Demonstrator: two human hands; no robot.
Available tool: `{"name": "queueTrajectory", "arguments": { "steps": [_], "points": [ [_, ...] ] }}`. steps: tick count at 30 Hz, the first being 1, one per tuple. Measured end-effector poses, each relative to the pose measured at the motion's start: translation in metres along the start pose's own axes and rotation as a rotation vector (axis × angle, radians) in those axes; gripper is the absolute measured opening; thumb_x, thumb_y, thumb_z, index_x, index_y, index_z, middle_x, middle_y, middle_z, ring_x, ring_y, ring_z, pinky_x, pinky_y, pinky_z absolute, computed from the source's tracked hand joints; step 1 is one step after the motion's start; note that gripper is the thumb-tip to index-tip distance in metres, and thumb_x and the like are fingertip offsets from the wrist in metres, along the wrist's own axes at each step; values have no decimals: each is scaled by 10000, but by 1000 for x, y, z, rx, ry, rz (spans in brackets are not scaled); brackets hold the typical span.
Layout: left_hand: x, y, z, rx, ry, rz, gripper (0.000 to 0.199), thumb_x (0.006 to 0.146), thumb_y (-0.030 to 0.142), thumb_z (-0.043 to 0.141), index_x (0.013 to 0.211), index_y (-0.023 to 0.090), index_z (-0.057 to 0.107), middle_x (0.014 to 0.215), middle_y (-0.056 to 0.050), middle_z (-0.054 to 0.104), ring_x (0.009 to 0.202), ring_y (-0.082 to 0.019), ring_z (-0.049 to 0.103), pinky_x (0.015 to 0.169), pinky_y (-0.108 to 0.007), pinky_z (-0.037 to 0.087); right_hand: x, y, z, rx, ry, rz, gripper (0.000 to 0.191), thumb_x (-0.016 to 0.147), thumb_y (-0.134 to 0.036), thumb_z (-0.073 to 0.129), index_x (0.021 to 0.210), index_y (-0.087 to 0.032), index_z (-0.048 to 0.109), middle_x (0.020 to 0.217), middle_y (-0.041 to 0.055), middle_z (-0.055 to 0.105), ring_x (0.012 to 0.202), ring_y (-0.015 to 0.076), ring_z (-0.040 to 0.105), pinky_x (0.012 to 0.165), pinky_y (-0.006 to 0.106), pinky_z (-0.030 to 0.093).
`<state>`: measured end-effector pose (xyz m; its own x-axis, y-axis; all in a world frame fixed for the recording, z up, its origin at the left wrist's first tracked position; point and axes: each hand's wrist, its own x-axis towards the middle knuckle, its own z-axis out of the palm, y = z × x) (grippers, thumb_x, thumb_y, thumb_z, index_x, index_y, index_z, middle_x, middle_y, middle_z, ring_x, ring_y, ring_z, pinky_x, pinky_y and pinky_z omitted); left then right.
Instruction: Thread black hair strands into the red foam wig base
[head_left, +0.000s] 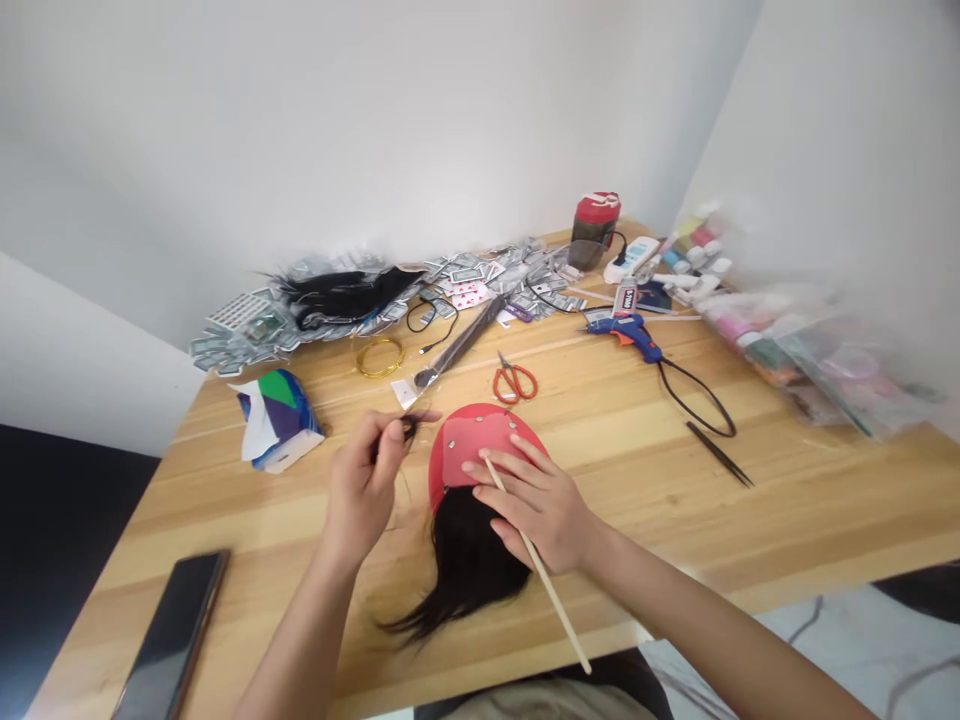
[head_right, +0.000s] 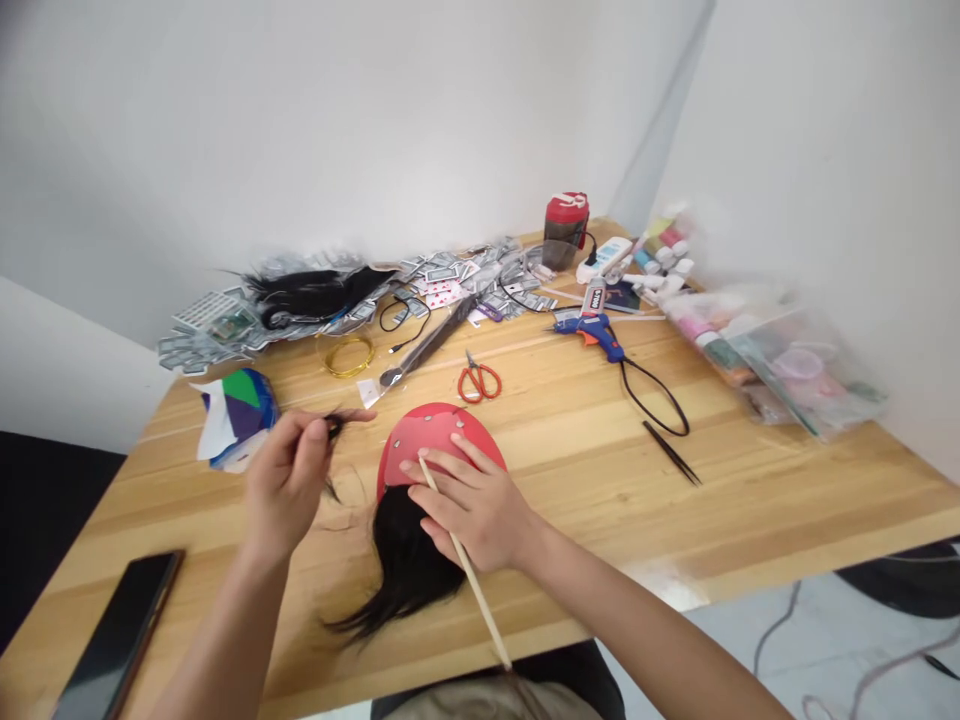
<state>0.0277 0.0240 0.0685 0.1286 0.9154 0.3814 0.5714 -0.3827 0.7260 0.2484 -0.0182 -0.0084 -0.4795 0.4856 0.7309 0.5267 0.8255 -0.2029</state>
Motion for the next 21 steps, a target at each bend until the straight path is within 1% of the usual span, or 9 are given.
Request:
{"name": "queueTrajectory", "arguments": {
  "steps": [2,5,8,10,13,16,17,19,21],
  "points": [
    [7,-3,7,-3,-50,-11,359,1045,436,423,797,212,552,786,-23,730,592,-123,537,590,-231,462,5,-2,4,-4,-13,-29,267,937,-137,542,1180,-151,652,1285,122,753,1262,253,673,1217,503,400],
    [11,-7,13,0,-133,-13,352,1035,435,435,836,201,607,711,10,669,612,-123,562,593,-218,449,9,-6,5,-23,-40,-104,238,976,-124,523,1162,-143,669,1288,100,755,1243,232,684,1243,467,364],
    [10,-7,16,1,-209,22,352,1037,420,425,837,200,613,670,33,632,585,-111,558,569,-202,434,9,-13,5,-76,-75,-177,236,1026,-151,490,1115,-175,706,1296,63,755,1260,224,668,1214,427,407],
    [12,-4,16,5,-255,74,339,1043,384,419,836,199,614,643,46,613,553,-102,545,546,-191,422,8,-19,7,-106,-92,-214,251,1042,-166,483,1076,-200,729,1309,25,750,1274,221,651,1209,418,413],
    [16,2,17,18,-320,189,307,1055,309,408,900,198,648,656,50,641,558,-97,581,549,-175,438,4,-27,13,-129,-105,-234,226,1037,-191,524,1052,-222,747,1316,-12,745,1289,209,625,1249,424,352],
    [19,6,22,53,-363,344,290,1068,269,407,974,196,671,731,33,723,595,-100,651,573,-175,469,-3,-35,13,-117,-153,-281,165,1009,-216,593,1027,-250,754,1303,-23,750,1307,197,604,1272,445,305],
    [19,6,25,69,-370,409,290,1073,268,407,991,194,675,750,28,747,595,-102,669,570,-180,473,-5,-36,9,-96,-175,-305,161,1007,-221,597,1024,-258,753,1306,-22,749,1310,194,601,1276,465,293],
    [14,6,33,101,-371,558,296,1081,272,398,1028,187,676,770,20,780,583,-108,692,552,-196,473,-9,-39,-7,-37,-195,-324,177,1011,-211,577,1024,-248,749,1334,-7,735,1323,191,595,1282,503,277],
    [6,6,40,124,-351,711,307,1087,252,377,1012,178,665,827,6,809,575,-112,698,538,-222,469,-11,-40,-30,36,-136,-246,198,1015,-179,549,1024,-204,745,1358,19,721,1329,187,599,1280,473,309]
  ]
}}
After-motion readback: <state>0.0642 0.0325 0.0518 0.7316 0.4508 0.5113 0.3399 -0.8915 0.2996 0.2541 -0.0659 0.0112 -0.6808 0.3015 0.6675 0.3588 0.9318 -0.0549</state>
